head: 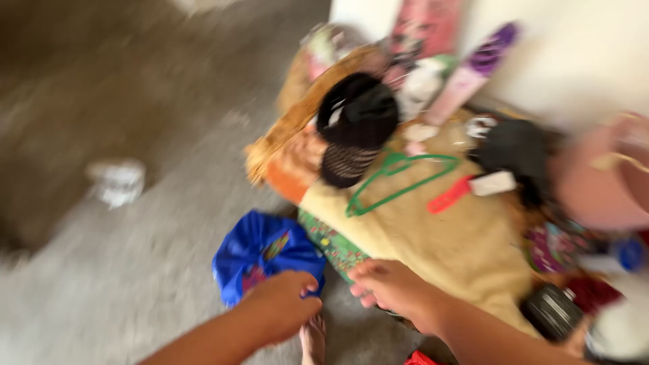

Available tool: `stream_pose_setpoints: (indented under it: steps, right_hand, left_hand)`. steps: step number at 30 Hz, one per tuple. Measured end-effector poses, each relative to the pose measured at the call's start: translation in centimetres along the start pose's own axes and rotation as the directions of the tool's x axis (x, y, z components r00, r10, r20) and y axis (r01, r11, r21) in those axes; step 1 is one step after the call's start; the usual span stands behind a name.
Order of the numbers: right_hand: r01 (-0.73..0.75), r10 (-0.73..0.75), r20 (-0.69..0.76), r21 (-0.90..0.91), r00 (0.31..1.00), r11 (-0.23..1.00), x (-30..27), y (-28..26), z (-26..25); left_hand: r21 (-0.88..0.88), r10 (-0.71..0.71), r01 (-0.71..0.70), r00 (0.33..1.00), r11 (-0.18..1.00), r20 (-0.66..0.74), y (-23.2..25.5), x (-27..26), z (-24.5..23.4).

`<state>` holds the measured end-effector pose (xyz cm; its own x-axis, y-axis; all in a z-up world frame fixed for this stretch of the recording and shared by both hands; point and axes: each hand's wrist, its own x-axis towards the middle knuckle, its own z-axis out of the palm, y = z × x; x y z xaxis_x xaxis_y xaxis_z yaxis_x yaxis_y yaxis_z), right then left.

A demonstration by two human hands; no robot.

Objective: Organizing various toiletries, personal care items, and household objects on tables and in storage containers.

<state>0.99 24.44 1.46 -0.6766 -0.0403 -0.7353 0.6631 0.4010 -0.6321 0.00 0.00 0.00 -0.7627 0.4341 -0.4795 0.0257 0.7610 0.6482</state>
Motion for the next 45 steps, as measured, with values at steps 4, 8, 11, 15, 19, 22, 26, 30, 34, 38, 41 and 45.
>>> stream_pose_setpoints:
  steps: [4,8,11,15,19,22,26,30,34,38,41,45]
  right_hand:
    - [-0.094,0.12,-0.141,0.181,0.983,0.979,-5.9,2.7,-0.8]
    - [-0.005,0.078,-0.222,0.311,0.972,0.95,-10.0,2.8,-3.6]
    - [0.052,0.046,-0.268,0.348,0.962,0.936,-12.2,2.6,-5.6]
    - [0.106,0.015,-0.31,0.37,0.951,0.923,-12.9,3.6,-9.8]
    - [0.108,0.004,-0.306,0.348,0.952,0.931,-11.1,7.2,-15.6]
    - [0.115,-0.011,-0.298,0.333,0.954,0.936,-8.6,10.6,-21.6]
    - [0.099,-0.236,-0.75,-0.223,0.618,0.97,-4.1,14.3,-33.4]
    - [-0.262,-0.36,-0.78,-0.541,0.511,0.799,-3.1,14.1,-42.5]
    - [-0.406,-0.154,-0.659,-0.613,0.736,0.677,-1.8,14.4,-45.6]
    - [-0.437,-0.093,-0.616,-0.649,0.782,0.623,-0.9,14.6,-46.5]
    - [-0.458,-0.152,-0.674,-0.631,0.722,0.626,-2.2,12.4,-47.1]
    - [-0.51,-0.185,-0.704,-0.646,0.686,0.569,-6.5,6.1,-47.2]
  left_hand:
    - [0.066,0.109,-0.116,0.988,0.991,0.108,4.0,-0.1,0.4]
    - [0.115,0.215,-0.238,0.96,0.964,0.18,9.5,1.7,2.0]
    - [0.129,0.257,-0.292,0.936,0.948,0.24,14.5,1.6,2.0]
    - [0.144,0.229,-0.283,0.924,0.948,0.307,19.9,3.0,2.5]
    - [0.142,0.228,-0.283,0.921,0.948,0.317,22.9,8.0,5.4]
    - [0.136,0.215,-0.272,0.919,0.953,0.33,25.6,11.4,7.3]
    - [0.101,0.207,-0.245,0.934,0.964,0.291,30.1,14.2,7.9]
    - [0.08,0.16,-0.183,0.957,0.98,0.241,32.1,15.7,8.2]
    - [0.028,0.073,-0.081,0.973,0.996,0.22,32.7,15.6,7.0]
    - [-0.025,-0.014,0.02,0.97,0.999,0.242,32.6,15.5,5.1]
    - [-0.062,-0.005,0.021,0.966,0.998,0.257,32.1,16.8,4.5]
    - [-0.05,0.063,-0.053,0.972,0.997,0.226,32.4,18.4,3.5]
